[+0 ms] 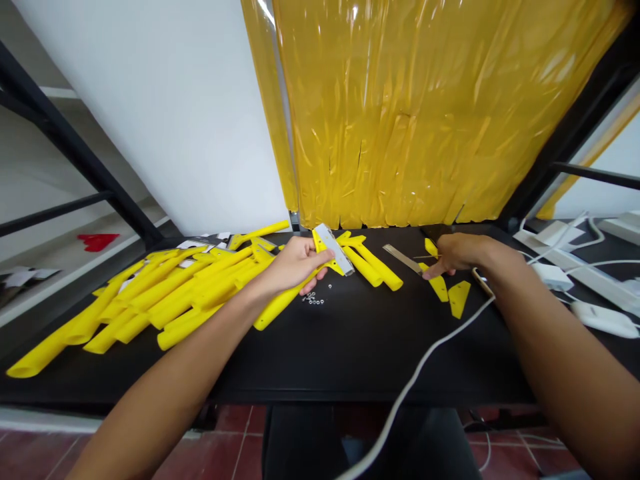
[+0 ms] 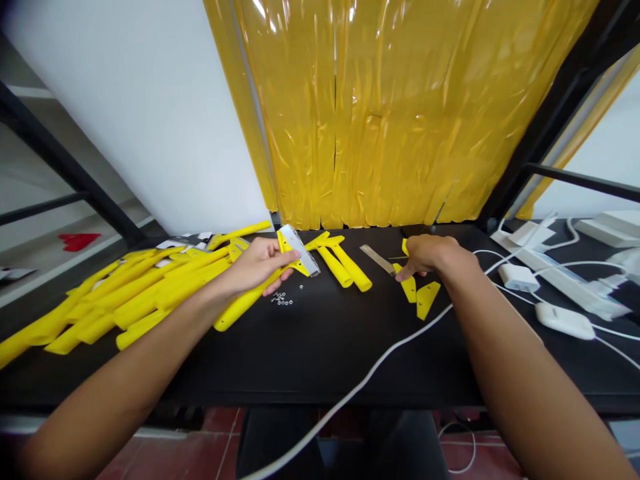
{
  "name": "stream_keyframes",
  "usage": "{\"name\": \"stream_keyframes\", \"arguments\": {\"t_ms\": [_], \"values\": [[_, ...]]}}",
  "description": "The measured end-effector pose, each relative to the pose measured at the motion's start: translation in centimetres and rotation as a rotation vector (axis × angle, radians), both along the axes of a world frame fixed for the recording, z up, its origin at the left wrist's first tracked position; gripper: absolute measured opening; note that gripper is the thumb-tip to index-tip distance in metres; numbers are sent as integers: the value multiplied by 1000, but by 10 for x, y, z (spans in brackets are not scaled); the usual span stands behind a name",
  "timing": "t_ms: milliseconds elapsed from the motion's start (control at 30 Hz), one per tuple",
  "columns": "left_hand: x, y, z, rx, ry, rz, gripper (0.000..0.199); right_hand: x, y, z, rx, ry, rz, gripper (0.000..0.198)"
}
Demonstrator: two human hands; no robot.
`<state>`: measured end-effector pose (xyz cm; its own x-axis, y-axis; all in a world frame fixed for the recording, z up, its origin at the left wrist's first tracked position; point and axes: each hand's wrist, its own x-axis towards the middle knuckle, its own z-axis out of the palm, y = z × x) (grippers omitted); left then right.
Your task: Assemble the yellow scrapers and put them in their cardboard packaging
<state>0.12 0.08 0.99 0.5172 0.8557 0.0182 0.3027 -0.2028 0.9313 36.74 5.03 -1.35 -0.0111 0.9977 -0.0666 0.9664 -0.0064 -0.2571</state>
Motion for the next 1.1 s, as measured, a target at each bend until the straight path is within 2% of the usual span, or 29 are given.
{"name": "stream_keyframes", "arguments": {"t_ms": [33,100,133,267,367,433,500,633,767,933,1000,1100], "values": [[0,0,0,-4,-2,2,33,-3,-1,-1,-131,-89,11,49],[1,1,-1,-14,-4,4,32,-9,-3,1,-283,-173,50,41],[1,1,-2,-18,-6,4,32,-12,-4,2,-286,-161,73,38],[0,2,-4,-23,-7,1,33,-10,-4,8,-228,-72,89,27],[0,1,-3,-26,-4,-2,36,-3,-3,14,-135,64,90,22],[1,0,-2,-30,-5,-2,37,-2,-5,20,-37,237,90,24],[1,-1,0,-42,-9,-1,35,-10,-11,27,86,478,81,36],[1,-1,-1,-65,3,-3,33,-47,-30,36,249,981,89,46],[-1,0,-5,-65,16,-21,33,-84,-46,35,136,1144,185,42],[1,-1,-4,-98,-9,-36,31,-103,-54,32,-54,1295,305,33],[2,-1,-4,-105,-7,-34,29,-110,-56,29,-80,1351,316,31],[2,-1,-4,-108,-12,-34,26,-122,-58,21,-34,1325,313,29]]}}
